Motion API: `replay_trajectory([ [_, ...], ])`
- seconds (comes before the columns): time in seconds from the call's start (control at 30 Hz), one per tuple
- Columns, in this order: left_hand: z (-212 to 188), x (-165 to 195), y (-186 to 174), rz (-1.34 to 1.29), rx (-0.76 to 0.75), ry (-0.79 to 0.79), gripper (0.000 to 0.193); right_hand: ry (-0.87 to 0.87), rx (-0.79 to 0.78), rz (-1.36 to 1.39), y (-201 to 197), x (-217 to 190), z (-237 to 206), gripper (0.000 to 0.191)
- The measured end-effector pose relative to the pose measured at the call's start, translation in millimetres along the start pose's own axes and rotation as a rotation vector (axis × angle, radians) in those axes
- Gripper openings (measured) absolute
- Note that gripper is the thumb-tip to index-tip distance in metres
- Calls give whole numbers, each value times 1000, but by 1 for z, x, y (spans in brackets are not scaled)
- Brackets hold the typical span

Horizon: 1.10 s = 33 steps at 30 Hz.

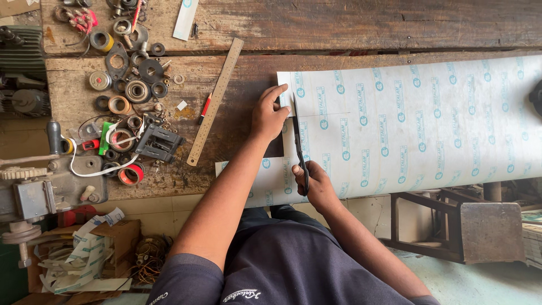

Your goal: The person measures and marks a white adhesive-backed film sheet with a ruler and pen on a workbench, cuts a piece from it with scissors, and peels small pieces of the backing paper by hand. They then lift an electric motor housing, position the cut film on it, and press the film onto the motor body.

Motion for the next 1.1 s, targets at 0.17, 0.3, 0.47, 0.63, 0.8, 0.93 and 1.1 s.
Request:
replay_trajectory([
  [0.17, 1, 3, 0, 20, -4, -15, 58, -1, 7, -3, 1, -1, 2, 51],
  [0.3, 0, 5, -1, 30, -15, -21, 58, -3, 14, -44, 0, 0, 2, 50],
  [0.47, 1, 6, -1, 9, -36, -51, 58, -17, 9, -65, -2, 2, 3, 49],
  [0.63, 0, 6, -2, -20, -38, -41, 58, -22, -12, 17, -1, -3, 11, 51],
  [0.8, 0, 6, -1, -46, -43, -60, 58, -29, -9, 3, -2, -10, 16, 58],
  [0.93, 0, 8, -1, -51, -44, -44, 57, -28, -14, 6, -2, -11, 17, 55],
  [1.1, 0, 10, -2, -34, -43, -73, 57, -40, 3, -25, 3, -10, 18, 55],
])
Point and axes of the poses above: each hand's wrist, its own z-axis towards the middle knuckle, its own y-axis out of the palm, x = y × z, the point moved 3 cm from there along z, towards the middle knuckle, and after that the axes turned 7 degrees about y, right-handed, at the moved point
